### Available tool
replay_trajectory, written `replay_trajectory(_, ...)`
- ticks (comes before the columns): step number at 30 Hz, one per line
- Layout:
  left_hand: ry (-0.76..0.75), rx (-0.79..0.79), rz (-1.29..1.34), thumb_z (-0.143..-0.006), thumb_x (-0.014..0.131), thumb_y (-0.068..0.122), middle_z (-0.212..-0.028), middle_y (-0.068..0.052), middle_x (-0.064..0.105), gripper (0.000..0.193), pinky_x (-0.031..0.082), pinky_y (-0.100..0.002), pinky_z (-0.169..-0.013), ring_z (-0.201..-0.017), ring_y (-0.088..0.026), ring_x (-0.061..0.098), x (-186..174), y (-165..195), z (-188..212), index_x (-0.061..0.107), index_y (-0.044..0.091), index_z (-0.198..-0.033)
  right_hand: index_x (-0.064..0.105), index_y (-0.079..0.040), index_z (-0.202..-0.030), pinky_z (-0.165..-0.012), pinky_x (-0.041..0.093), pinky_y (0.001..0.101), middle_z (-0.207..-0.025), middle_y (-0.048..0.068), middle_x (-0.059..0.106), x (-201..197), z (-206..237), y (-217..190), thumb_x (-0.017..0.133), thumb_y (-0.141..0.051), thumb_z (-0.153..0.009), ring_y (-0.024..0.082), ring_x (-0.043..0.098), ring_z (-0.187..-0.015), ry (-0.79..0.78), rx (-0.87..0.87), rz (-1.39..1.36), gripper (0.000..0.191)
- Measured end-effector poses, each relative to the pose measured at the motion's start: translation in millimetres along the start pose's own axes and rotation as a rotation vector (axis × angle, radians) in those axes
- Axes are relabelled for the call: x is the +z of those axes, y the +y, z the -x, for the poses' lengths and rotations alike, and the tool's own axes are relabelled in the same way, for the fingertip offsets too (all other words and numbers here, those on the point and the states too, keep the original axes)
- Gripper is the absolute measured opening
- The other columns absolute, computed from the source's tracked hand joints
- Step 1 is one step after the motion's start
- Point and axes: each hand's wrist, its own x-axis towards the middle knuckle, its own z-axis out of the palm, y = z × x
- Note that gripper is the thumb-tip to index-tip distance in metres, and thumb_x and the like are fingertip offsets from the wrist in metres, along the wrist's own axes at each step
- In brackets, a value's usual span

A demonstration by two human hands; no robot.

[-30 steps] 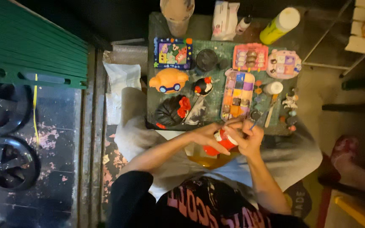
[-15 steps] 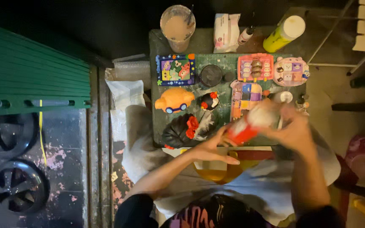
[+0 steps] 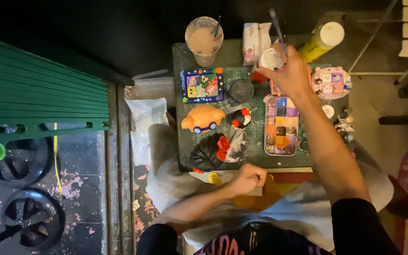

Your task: The person sits cross-legged on the floor holding a black-haired figurine bust decorated with red roses on their lap and paints its details with a small brush. They rotate the figurine to reach different sides, then set it on the table, wipe the brush with a tissue, and dip the brush into a red paint cup.

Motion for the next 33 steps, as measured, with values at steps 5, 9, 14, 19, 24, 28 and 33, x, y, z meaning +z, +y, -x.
replay_trajectory(5, 0.315, -0.097, 0.344, -0.071, 0.036, -0.010, -0.056, -0.005, 0.047, 0.022, 0.034, -0.030, -0.051, -0.055, -0.012, 0.045, 21.0, -7.7, 2.0, 0.049, 0.005, -0.061, 0.050, 0.001, -0.123, -0.084, 0.056, 0.0311, -0.117, 0.011, 0.066, -13.7, 7.4, -4.4, 0.098, -0.022, -0.082, 0.014, 0.066, -0.100, 0.036, -0.174, -0.293, 0.066)
replay_trajectory(9, 0.325, -0.045, 0.737, -0.080, 0.035, -0.004, -0.059, -0.002, 0.046, 0.025, 0.033, -0.028, -0.051, -0.055, -0.012, 0.042, 34.9, -7.9, 2.0, 0.050, 0.010, -0.067, 0.051, -0.001, -0.121, -0.085, 0.056, 0.0289, -0.104, 0.007, 0.064, -27.5, 55.7, 8.9, 0.093, -0.017, -0.092, 0.013, 0.063, -0.097, 0.142, -0.113, -0.448, 0.053)
replay_trajectory(14, 0.303, -0.056, 0.529, -0.097, 0.037, 0.019, -0.074, -0.001, 0.053, 0.027, 0.038, -0.027, -0.065, -0.069, -0.010, 0.048, 44.1, 24.4, -12.6, 0.060, 0.007, -0.104, 0.030, -0.012, -0.087, -0.062, 0.035, 0.0241, -0.073, -0.003, 0.037, -7.0, 212.5, 37.2, 0.086, -0.006, -0.090, 0.009, 0.037, -0.067, 0.264, 0.092, -0.728, 0.057)
replay_trajectory(19, 0.227, -0.231, 0.464, -0.108, 0.042, 0.046, -0.071, 0.004, 0.051, 0.042, 0.030, -0.026, -0.055, -0.058, -0.005, 0.041, 106.4, 43.0, 12.1, 0.065, 0.011, -0.109, 0.037, -0.011, -0.089, -0.062, 0.037, 0.0216, -0.081, -0.004, 0.036, 26.8, 332.3, 75.6, 0.076, 0.003, -0.082, 0.005, 0.037, -0.075, 0.356, 0.261, -0.668, 0.042)
replay_trajectory(24, 0.242, -0.278, 0.600, -0.118, 0.046, 0.050, -0.065, 0.009, 0.043, 0.044, 0.025, -0.026, -0.050, -0.054, -0.003, 0.035, 163.9, 13.8, 41.8, 0.062, 0.014, -0.100, 0.031, -0.013, -0.085, -0.062, 0.030, 0.0198, -0.074, -0.004, 0.035, 26.0, 397.9, 77.2, 0.074, -0.001, -0.092, 0.005, 0.033, -0.070, 0.464, 0.220, -0.924, 0.045)
replay_trajectory(28, 0.322, -0.585, 0.798, -0.112, 0.049, 0.050, -0.076, 0.010, 0.055, 0.039, 0.031, -0.021, -0.056, -0.060, -0.001, 0.044, 183.5, -1.5, 71.6, 0.063, 0.015, -0.100, 0.032, -0.012, -0.082, -0.061, 0.033, 0.0207, -0.075, -0.005, 0.035, 25.1, 445.0, 73.0, 0.075, -0.001, -0.090, 0.005, 0.036, -0.070, 0.463, 0.085, -0.720, 0.045)
replay_trajectory(33, 0.481, -0.726, 0.935, -0.107, 0.052, 0.041, -0.102, 0.002, 0.073, 0.035, 0.051, -0.024, -0.080, -0.086, -0.007, 0.068, 218.3, -19.8, 99.9, 0.067, 0.011, -0.117, 0.033, -0.010, -0.079, -0.059, 0.029, 0.0221, -0.072, -0.005, 0.031, 15.5, 489.5, 68.7, 0.079, 0.002, -0.080, 0.007, 0.031, -0.069, 0.489, 0.023, -0.496, 0.048)
